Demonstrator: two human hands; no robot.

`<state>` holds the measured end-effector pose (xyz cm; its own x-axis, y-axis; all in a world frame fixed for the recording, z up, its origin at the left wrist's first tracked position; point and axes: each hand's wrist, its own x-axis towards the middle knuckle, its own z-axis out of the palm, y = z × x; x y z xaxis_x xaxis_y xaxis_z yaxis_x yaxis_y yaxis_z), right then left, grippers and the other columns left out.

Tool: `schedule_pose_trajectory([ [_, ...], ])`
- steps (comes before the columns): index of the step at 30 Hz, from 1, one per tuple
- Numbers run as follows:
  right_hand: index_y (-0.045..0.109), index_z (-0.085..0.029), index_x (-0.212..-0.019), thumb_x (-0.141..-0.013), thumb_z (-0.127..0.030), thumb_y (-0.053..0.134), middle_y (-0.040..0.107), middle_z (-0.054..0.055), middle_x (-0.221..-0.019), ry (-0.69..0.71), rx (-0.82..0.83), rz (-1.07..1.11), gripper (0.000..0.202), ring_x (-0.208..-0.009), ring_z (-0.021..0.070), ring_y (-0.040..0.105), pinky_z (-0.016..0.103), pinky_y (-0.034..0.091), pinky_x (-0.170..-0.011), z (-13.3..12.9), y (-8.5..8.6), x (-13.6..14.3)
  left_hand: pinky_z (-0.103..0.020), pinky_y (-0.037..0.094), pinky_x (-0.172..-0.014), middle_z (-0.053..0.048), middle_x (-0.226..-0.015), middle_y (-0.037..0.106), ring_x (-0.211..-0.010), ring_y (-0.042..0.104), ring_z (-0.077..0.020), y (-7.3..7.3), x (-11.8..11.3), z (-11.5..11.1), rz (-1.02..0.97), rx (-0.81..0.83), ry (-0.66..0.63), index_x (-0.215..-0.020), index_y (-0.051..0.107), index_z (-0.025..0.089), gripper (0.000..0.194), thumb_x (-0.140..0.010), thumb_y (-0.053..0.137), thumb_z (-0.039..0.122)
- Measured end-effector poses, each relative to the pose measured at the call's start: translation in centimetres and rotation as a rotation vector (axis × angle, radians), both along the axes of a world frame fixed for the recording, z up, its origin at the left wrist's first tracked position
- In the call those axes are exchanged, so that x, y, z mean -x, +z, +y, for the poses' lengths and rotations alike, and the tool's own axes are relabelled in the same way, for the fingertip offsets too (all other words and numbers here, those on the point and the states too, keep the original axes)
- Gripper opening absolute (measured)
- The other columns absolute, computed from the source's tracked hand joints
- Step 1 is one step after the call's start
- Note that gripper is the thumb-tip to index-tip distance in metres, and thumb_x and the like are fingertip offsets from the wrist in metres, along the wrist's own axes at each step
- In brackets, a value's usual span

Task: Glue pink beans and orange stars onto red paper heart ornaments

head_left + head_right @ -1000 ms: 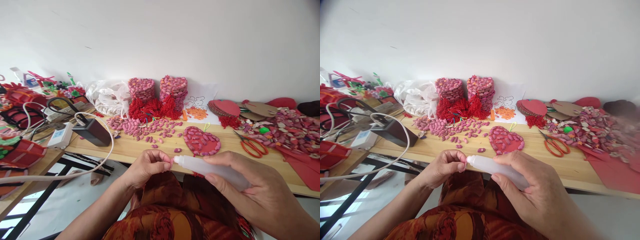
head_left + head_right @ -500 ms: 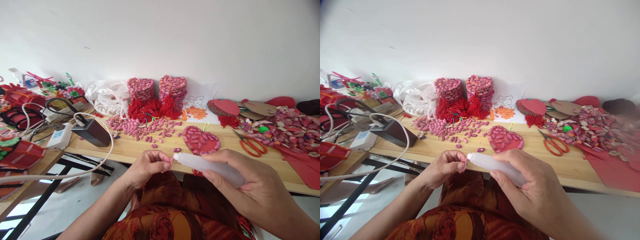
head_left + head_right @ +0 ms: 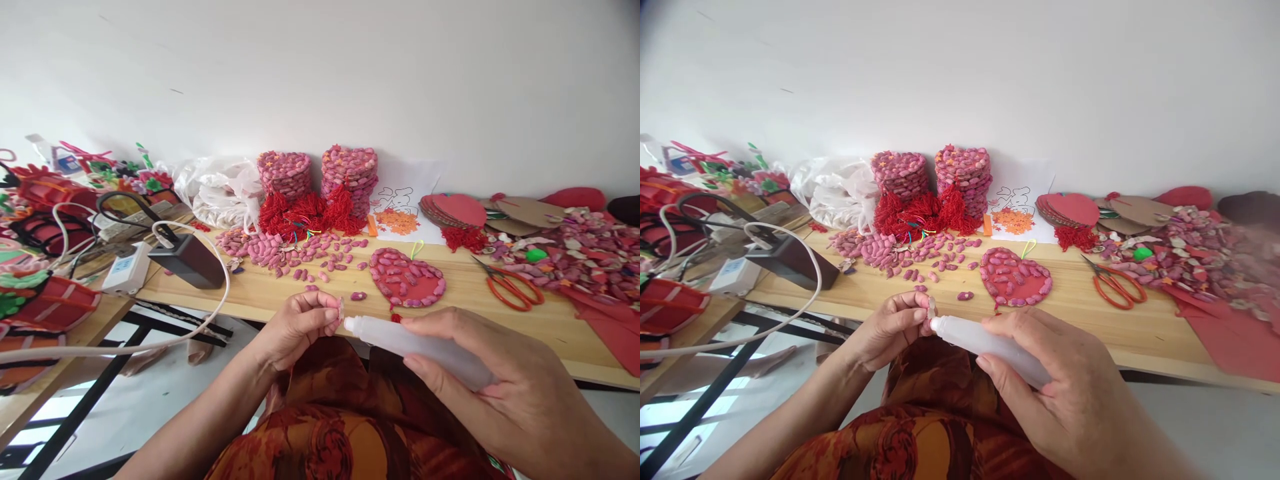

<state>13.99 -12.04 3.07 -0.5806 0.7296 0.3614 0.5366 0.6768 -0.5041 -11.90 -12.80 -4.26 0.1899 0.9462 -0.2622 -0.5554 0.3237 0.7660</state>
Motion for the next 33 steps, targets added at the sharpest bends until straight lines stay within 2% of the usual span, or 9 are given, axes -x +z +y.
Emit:
schedule_pose_trajectory([
  [7, 0.063, -0.027, -0.108, -0.087, -0.024, 0.064, 0.071, -0.001, -0.095, -0.007, -0.022, -0.021, 0.022, -0.08, 0.0163, 0.068, 0.027, 0.053, -0.069, 0.19, -0.47, 0.33, -0.022, 0.041, -0.065, -0.001, -0.072, 0.065, -0.062, 0.055, -0.008, 0.12, -0.25, 0.01, 0.005, -0.007, 0.0, -0.08, 0.072, 0.013, 0.021, -0.068, 0.087, 0.022],
  [20, 0.064, -0.028, -0.106, -0.087, -0.024, 0.064, 0.071, -0.002, -0.092, -0.014, -0.011, -0.003, 0.02, -0.078, 0.0158, 0.067, 0.027, 0.051, -0.067, 0.19, -0.32, 0.19, -0.022, 0.041, -0.064, -0.001, -0.069, 0.065, -0.061, 0.054, -0.0082, 0.01, -0.36, 0.08, 0.03, 0.0, 0.014, -0.08, 0.071, 0.013, 0.024, -0.066, 0.088, 0.023],
  [33, 0.065, -0.029, -0.105, -0.087, -0.026, 0.064, 0.072, 0.0, -0.094, -0.017, 0.021, 0.012, 0.019, -0.08, 0.0194, 0.068, 0.03, 0.053, -0.069, 0.22, -0.63, 0.01, -0.023, 0.041, -0.064, -0.001, -0.07, 0.066, -0.061, 0.054, -0.0082, -0.03, -0.72, 0.21, 0.057, 0.007, 0.017, -0.079, 0.072, 0.013, 0.024, -0.065, 0.089, 0.023],
])
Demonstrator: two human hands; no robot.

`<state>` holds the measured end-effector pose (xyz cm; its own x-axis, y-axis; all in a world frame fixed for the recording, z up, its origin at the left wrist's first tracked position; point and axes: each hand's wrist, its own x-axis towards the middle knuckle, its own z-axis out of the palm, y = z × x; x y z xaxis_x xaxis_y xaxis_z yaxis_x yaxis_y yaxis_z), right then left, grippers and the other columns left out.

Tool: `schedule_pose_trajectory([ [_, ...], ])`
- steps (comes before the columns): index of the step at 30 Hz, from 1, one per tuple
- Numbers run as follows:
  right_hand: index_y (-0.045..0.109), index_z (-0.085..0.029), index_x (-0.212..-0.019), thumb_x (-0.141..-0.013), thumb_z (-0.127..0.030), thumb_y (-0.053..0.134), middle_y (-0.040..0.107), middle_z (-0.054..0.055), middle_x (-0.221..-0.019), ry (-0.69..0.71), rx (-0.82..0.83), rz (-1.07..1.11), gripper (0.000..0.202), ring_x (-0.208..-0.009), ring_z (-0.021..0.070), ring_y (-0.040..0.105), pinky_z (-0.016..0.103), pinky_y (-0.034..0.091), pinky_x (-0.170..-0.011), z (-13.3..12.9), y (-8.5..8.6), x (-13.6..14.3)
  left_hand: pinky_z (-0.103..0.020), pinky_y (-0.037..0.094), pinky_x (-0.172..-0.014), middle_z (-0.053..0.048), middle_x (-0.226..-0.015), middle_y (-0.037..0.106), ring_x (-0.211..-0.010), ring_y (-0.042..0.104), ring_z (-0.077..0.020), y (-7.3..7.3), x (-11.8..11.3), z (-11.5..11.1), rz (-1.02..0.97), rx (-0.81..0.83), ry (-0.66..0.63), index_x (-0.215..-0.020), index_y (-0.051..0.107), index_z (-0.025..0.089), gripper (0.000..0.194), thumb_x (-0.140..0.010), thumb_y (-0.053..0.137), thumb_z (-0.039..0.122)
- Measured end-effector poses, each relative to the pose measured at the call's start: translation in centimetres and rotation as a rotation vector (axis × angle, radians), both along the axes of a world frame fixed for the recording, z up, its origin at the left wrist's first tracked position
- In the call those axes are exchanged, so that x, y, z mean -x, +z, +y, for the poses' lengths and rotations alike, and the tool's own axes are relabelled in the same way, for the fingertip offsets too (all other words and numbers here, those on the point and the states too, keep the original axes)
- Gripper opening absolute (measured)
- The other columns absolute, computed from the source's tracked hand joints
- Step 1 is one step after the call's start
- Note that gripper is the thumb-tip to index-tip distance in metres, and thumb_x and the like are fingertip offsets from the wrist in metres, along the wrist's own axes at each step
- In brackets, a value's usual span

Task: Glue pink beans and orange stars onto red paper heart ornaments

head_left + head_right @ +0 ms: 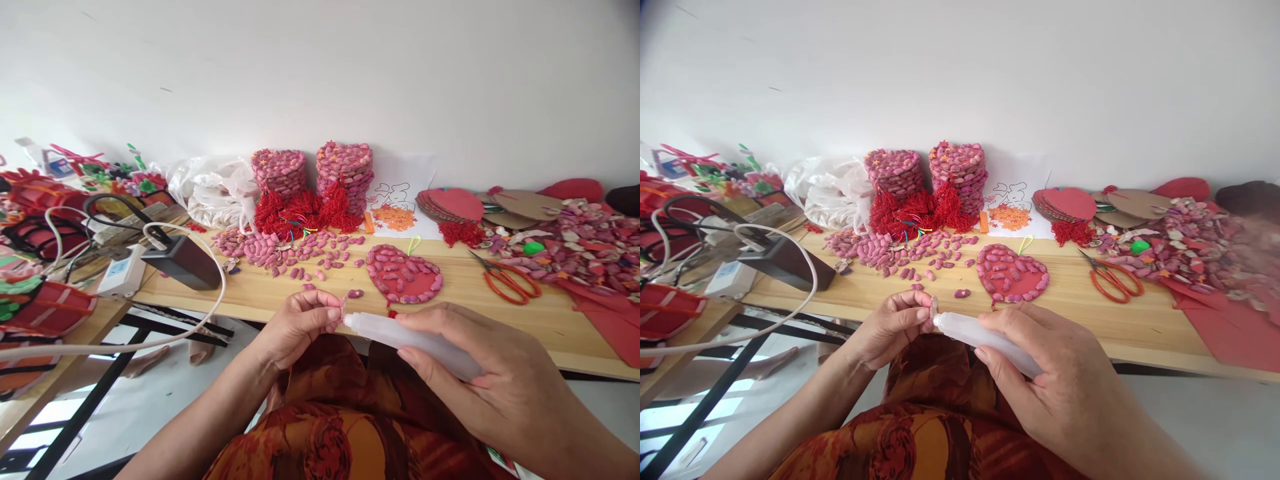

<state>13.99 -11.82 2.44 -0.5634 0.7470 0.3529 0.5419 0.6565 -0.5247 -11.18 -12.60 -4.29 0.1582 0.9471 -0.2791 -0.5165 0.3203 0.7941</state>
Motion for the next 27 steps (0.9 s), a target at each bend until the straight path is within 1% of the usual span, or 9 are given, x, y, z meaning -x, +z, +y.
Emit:
schedule_pose_trajectory([
  [5, 0.065, -0.029, -0.106, -0.087, -0.026, 0.064, 0.072, 0.0, -0.094, 0.003, 0.001, 0.006, 0.02, -0.08, 0.019, 0.068, 0.03, 0.053, -0.069, 0.0, 0.0, -0.2, -0.024, 0.041, -0.065, -0.001, -0.07, 0.066, -0.061, 0.053, -0.0084, 0.1, -0.2, 0.0, 0.035, 0.007, 0.015, -0.078, 0.073, 0.013, 0.025, -0.064, 0.089, 0.024],
  [9, 0.064, -0.029, -0.107, -0.087, -0.025, 0.065, 0.072, -0.001, -0.095, -0.001, -0.001, -0.001, 0.021, -0.08, 0.0183, 0.069, 0.029, 0.053, -0.069, 0.1, 0.0, -0.2, -0.022, 0.04, -0.063, -0.001, -0.07, 0.066, -0.062, 0.053, -0.0077, 0.2, -0.3, 0.0, 0.039, -0.002, 0.03, -0.077, 0.073, 0.013, 0.025, -0.063, 0.09, 0.023],
  [14, 0.063, -0.03, -0.108, -0.086, -0.025, 0.065, 0.072, -0.001, -0.096, 0.007, -0.001, 0.009, 0.023, -0.083, 0.0185, 0.069, 0.03, 0.053, -0.073, 0.2, -0.2, -0.2, -0.024, 0.041, -0.065, -0.002, -0.071, 0.067, -0.062, 0.054, -0.008, 0.1, -0.3, 0.1, 0.041, 0.003, 0.017, -0.078, 0.073, 0.013, 0.024, -0.064, 0.089, 0.024],
  [20, 0.063, -0.031, -0.108, -0.086, -0.025, 0.066, 0.072, -0.002, -0.097, -0.02, 0.035, 0.032, 0.023, -0.083, 0.0186, 0.069, 0.03, 0.053, -0.072, 0.0, -0.5, -0.6, -0.022, 0.04, -0.062, -0.001, -0.069, 0.066, -0.06, 0.053, -0.0071, 0.2, -0.6, 0.3, 0.053, 0.005, 0.019, -0.077, 0.073, 0.013, 0.025, -0.063, 0.09, 0.025],
  [23, 0.064, -0.031, -0.109, -0.085, -0.026, 0.068, 0.072, -0.002, -0.099, -0.028, 0.127, 0.071, 0.024, -0.085, 0.0185, 0.068, 0.03, 0.053, -0.075, 0.0, -0.7, -0.9, -0.021, 0.04, -0.062, -0.001, -0.069, 0.066, -0.059, 0.053, -0.0066, 0.2, -0.7, 0.4, 0.071, 0.017, 0.018, -0.077, 0.074, 0.013, 0.027, -0.062, 0.091, 0.026],
  [25, 0.065, -0.031, -0.109, -0.086, -0.029, 0.069, 0.071, -0.002, -0.097, -0.036, 0.263, 0.132, 0.023, -0.083, 0.0172, 0.068, 0.027, 0.054, -0.072, 0.1, -1.1, -1.2, -0.021, 0.041, -0.062, -0.001, -0.07, 0.067, -0.06, 0.053, -0.0066, 0.2, -0.9, 0.5, 0.085, 0.023, 0.011, -0.078, 0.074, 0.013, 0.028, -0.062, 0.091, 0.028],
  [27, 0.066, -0.031, -0.109, -0.087, -0.033, 0.069, 0.071, -0.001, -0.098, -0.075, 0.44, 0.264, 0.022, -0.08, 0.0158, 0.067, 0.024, 0.053, -0.067, 0.4, -1.6, -1.6, -0.02, 0.041, -0.062, 0.0, -0.07, 0.066, -0.06, 0.053, -0.0061, 0.2, -1.0, 0.7, 0.118, 0.012, 0.006, -0.079, 0.074, 0.013, 0.029, -0.062, 0.091, 0.029],
])
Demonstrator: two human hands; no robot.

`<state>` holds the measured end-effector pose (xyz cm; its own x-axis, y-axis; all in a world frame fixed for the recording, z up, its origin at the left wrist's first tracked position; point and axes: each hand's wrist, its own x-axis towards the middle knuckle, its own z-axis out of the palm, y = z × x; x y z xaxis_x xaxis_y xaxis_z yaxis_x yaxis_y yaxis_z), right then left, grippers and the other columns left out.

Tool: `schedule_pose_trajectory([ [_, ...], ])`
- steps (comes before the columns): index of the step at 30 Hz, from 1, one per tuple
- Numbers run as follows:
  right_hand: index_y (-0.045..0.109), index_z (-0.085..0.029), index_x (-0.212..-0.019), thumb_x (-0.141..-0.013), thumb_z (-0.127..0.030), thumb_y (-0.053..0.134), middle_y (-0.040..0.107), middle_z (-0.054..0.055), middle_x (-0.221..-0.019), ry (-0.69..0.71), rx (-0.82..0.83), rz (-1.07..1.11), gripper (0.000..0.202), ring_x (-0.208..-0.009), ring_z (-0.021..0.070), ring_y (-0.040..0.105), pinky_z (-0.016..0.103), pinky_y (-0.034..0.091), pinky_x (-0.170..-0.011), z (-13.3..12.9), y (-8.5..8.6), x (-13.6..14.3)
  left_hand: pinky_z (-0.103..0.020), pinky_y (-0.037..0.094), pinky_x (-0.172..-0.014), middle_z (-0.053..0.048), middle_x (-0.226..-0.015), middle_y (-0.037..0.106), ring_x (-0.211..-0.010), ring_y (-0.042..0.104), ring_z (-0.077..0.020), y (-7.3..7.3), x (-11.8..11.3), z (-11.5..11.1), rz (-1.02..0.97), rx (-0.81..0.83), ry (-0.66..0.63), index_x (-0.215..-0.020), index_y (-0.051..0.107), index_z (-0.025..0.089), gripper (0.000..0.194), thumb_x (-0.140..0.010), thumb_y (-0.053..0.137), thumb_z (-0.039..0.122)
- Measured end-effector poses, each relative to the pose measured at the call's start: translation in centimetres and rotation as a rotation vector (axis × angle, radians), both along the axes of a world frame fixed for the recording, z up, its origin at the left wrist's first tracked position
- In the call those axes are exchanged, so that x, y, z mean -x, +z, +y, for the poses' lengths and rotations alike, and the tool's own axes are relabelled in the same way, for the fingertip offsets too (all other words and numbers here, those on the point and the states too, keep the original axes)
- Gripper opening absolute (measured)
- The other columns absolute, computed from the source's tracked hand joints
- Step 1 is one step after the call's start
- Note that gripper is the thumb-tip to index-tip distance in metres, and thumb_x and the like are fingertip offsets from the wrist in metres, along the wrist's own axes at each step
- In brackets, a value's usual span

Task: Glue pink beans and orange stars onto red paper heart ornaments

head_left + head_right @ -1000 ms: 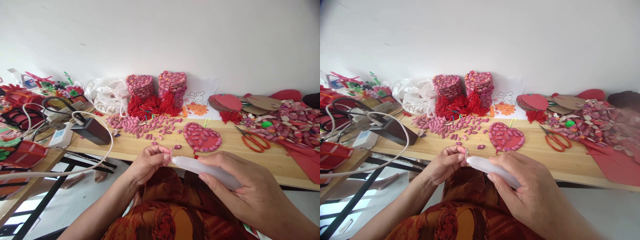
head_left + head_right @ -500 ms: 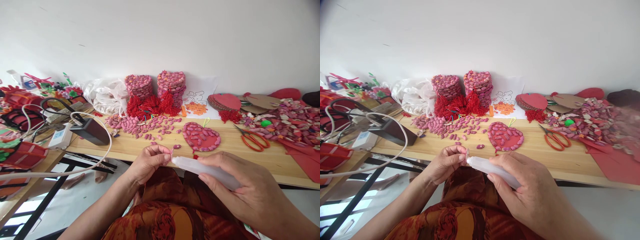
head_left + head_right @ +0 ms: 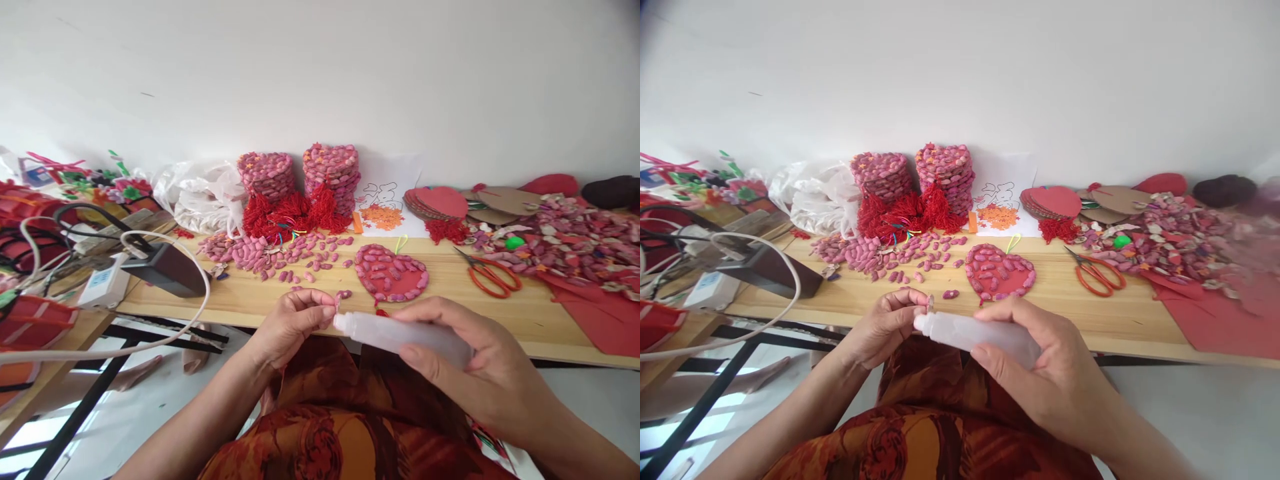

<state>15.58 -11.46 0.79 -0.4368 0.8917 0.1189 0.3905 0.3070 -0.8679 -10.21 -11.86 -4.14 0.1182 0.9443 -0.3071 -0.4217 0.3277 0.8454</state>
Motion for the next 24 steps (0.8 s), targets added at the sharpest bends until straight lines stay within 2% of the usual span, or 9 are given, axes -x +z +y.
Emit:
schedule_pose_trajectory([
  [3, 0.066, -0.032, -0.116, -0.087, -0.038, 0.071, 0.07, 0.001, -0.098, -0.138, 0.256, 0.319, 0.031, -0.073, 0.0137, 0.063, 0.023, 0.051, -0.064, 0.8, -1.4, -1.1, -0.018, 0.041, -0.063, 0.001, -0.07, 0.066, -0.062, 0.054, -0.0055, 0.1, -0.3, 0.5, 0.112, -0.054, 0.0, -0.078, 0.074, 0.015, 0.025, -0.065, 0.089, 0.03],
  [5, 0.068, -0.034, -0.119, -0.083, -0.039, 0.075, 0.068, 0.0, -0.087, -0.211, 0.361, 0.554, 0.037, -0.068, 0.012, 0.058, 0.022, 0.05, -0.062, 1.4, -2.3, -2.1, -0.018, 0.044, -0.068, 0.001, -0.073, 0.069, -0.068, 0.057, -0.0073, 0.4, -0.8, 1.0, 0.229, -0.112, -0.025, -0.078, 0.073, 0.016, 0.022, -0.068, 0.087, 0.03],
  [9, 0.072, -0.029, -0.112, -0.076, -0.034, 0.08, 0.066, 0.002, -0.09, -0.357, 0.434, 0.806, 0.037, -0.076, 0.0133, 0.058, 0.022, 0.049, -0.065, 2.4, -3.4, -4.5, -0.023, 0.046, -0.069, -0.003, -0.08, 0.073, -0.073, 0.061, -0.0122, 1.2, -2.7, 2.0, 0.577, -0.246, -0.152, -0.081, 0.073, 0.016, 0.018, -0.076, 0.078, 0.032],
  [12, 0.072, -0.027, -0.111, -0.079, -0.034, 0.077, 0.064, 0.003, -0.093, -0.424, 0.414, 0.852, 0.033, -0.079, 0.0147, 0.057, 0.023, 0.049, -0.064, 3.0, -3.7, -6.0, -0.024, 0.045, -0.064, -0.002, -0.08, 0.073, -0.068, 0.059, -0.0121, 1.7, -4.6, 2.8, 0.862, -0.398, -0.173, -0.084, 0.074, 0.018, 0.012, -0.079, 0.072, 0.029],
  [14, 0.072, -0.025, -0.109, -0.082, -0.035, 0.074, 0.063, 0.004, -0.09, -0.441, 0.382, 0.838, 0.029, -0.079, 0.0155, 0.056, 0.023, 0.049, -0.064, 3.3, -4.1, -6.7, -0.024, 0.046, -0.065, -0.001, -0.08, 0.073, -0.069, 0.061, -0.0121, 2.0, -5.7, 3.4, 0.978, -0.497, -0.173, -0.083, 0.074, 0.019, 0.008, -0.078, 0.07, 0.023],
  [18, 0.072, -0.023, -0.103, -0.086, -0.038, 0.068, 0.065, 0.005, -0.087, -0.454, 0.338, 0.793, 0.023, -0.079, 0.0164, 0.057, 0.022, 0.048, -0.062, 4.0, -4.9, -7.5, -0.024, 0.046, -0.067, 0.0, -0.078, 0.072, -0.07, 0.063, -0.0123, 2.5, -7.4, 4.8, 1.123, -0.637, -0.193, -0.08, 0.072, 0.018, 0.007, -0.078, 0.066, 0.015],
  [24, 0.07, -0.022, -0.11, -0.09, -0.04, 0.061, 0.068, 0.006, -0.089, -0.476, 0.377, 0.814, 0.029, -0.078, 0.0163, 0.057, 0.022, 0.049, -0.064, 4.7, -6.0, -8.1, -0.028, 0.046, -0.072, 0.0, -0.081, 0.072, -0.078, 0.064, -0.0154, 2.8, -8.1, 6.8, 1.272, -0.775, -0.237, -0.081, 0.071, 0.019, 0.007, -0.078, 0.067, 0.014],
])
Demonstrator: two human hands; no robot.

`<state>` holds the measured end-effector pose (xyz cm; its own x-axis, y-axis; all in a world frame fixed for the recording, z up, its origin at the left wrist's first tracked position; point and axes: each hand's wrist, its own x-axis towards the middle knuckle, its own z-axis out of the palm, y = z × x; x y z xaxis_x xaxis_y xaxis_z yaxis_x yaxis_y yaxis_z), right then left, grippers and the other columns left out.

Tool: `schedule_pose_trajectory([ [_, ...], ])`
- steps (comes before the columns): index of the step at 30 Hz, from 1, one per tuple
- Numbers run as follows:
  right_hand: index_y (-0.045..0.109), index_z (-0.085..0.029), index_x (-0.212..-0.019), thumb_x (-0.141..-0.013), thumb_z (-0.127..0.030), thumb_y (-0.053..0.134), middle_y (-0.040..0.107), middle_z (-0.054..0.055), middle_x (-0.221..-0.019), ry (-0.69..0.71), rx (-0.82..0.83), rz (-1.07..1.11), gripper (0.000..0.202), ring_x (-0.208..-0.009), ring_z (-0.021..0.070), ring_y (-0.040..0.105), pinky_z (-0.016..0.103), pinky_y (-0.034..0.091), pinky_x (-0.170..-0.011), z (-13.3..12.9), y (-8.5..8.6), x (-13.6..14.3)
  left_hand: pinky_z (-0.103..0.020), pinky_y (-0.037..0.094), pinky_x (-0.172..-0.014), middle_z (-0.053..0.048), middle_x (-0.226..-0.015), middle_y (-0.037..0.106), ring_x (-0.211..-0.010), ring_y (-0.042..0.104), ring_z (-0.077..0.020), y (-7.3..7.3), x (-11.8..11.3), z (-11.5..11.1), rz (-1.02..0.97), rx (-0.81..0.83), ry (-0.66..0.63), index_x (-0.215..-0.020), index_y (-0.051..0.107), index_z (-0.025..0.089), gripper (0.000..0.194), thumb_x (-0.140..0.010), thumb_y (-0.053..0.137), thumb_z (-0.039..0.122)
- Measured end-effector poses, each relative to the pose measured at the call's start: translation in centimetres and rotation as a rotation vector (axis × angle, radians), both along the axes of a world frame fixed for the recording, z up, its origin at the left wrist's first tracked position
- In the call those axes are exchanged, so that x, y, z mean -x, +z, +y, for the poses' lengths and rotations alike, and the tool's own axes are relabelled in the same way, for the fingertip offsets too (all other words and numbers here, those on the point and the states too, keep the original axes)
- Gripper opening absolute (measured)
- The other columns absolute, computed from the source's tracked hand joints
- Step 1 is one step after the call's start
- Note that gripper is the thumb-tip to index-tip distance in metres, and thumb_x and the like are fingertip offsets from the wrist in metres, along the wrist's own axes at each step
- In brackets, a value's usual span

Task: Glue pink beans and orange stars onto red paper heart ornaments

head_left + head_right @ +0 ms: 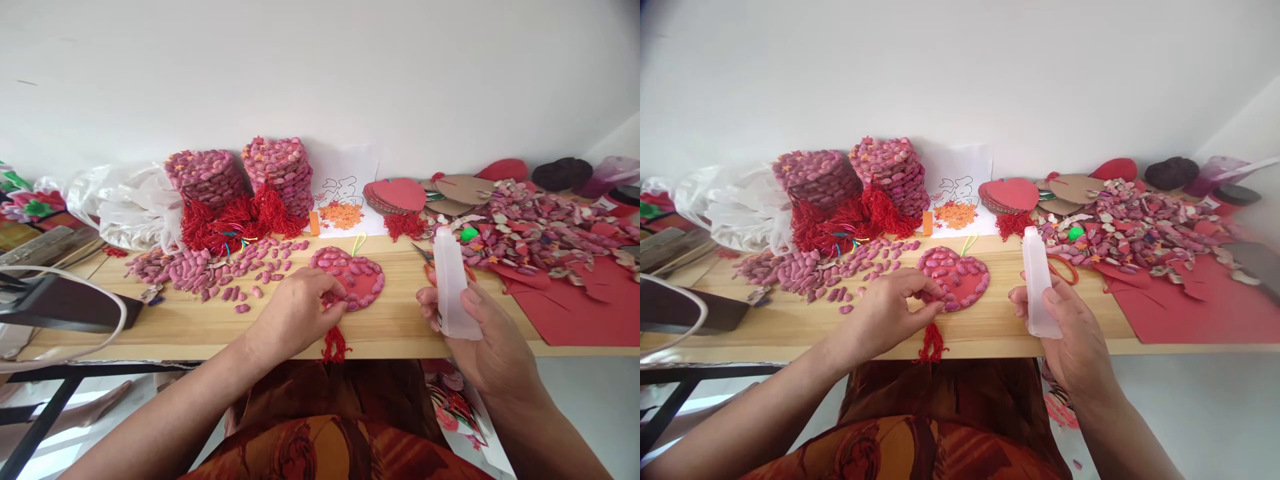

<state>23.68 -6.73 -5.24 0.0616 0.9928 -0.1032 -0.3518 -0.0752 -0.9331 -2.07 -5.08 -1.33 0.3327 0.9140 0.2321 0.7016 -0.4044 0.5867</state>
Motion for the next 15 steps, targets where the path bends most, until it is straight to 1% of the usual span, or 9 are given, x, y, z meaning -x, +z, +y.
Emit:
schedule_pose_trajectory([
  [5, 0.07, -0.023, -0.105, -0.089, -0.037, 0.063, 0.068, 0.004, -0.088, 0.021, 0.015, 0.03, 0.022, -0.076, 0.0147, 0.057, 0.022, 0.049, -0.068, 0.4, -0.7, -0.3, -0.027, 0.044, -0.067, 0.001, -0.078, 0.07, -0.071, 0.062, -0.0135, -0.3, 0.0, 1.1, 0.042, 0.058, 0.025, -0.081, 0.071, 0.021, 0.006, -0.08, 0.068, 0.017],
  [7, 0.07, -0.025, -0.104, -0.087, -0.037, 0.066, 0.069, 0.004, -0.087, 0.026, 0.024, 0.056, 0.021, -0.075, 0.0144, 0.058, 0.022, 0.05, -0.068, 0.5, -0.8, -0.4, -0.027, 0.044, -0.066, 0.002, -0.078, 0.07, -0.07, 0.061, -0.0131, -0.4, 0.1, 1.5, 0.045, 0.073, 0.005, -0.082, 0.071, 0.021, 0.005, -0.08, 0.068, 0.017],
  [9, 0.07, -0.026, -0.104, -0.085, -0.036, 0.07, 0.069, 0.003, -0.087, 0.024, 0.035, 0.076, 0.022, -0.075, 0.0146, 0.059, 0.022, 0.05, -0.068, 0.5, -0.8, -0.4, -0.027, 0.046, -0.069, 0.001, -0.08, 0.07, -0.074, 0.062, -0.0137, -0.5, 0.2, 1.8, 0.056, 0.058, -0.057, -0.085, 0.071, 0.021, 0.006, -0.082, 0.068, 0.017],
  [11, 0.069, -0.027, -0.106, -0.082, -0.036, 0.073, 0.069, 0.003, -0.086, 0.016, 0.047, 0.084, 0.026, -0.075, 0.0152, 0.059, 0.024, 0.051, -0.069, 0.5, -0.8, -0.4, -0.027, 0.047, -0.073, -0.001, -0.084, 0.07, -0.08, 0.063, -0.0149, -0.3, 0.4, 2.3, 0.082, 0.013, -0.154, -0.088, 0.071, 0.02, 0.007, -0.083, 0.067, 0.016],
  [15, 0.066, -0.028, -0.107, -0.079, -0.036, 0.077, 0.066, 0.001, -0.083, 0.026, 0.043, 0.042, 0.031, -0.075, 0.0155, 0.059, 0.025, 0.05, -0.069, 0.3, -0.7, -0.4, -0.027, 0.047, -0.074, -0.004, -0.087, 0.068, -0.083, 0.061, -0.0159, 0.6, 0.7, 3.9, 0.171, -0.095, -0.371, -0.093, 0.071, 0.017, 0.008, -0.089, 0.064, 0.016],
])
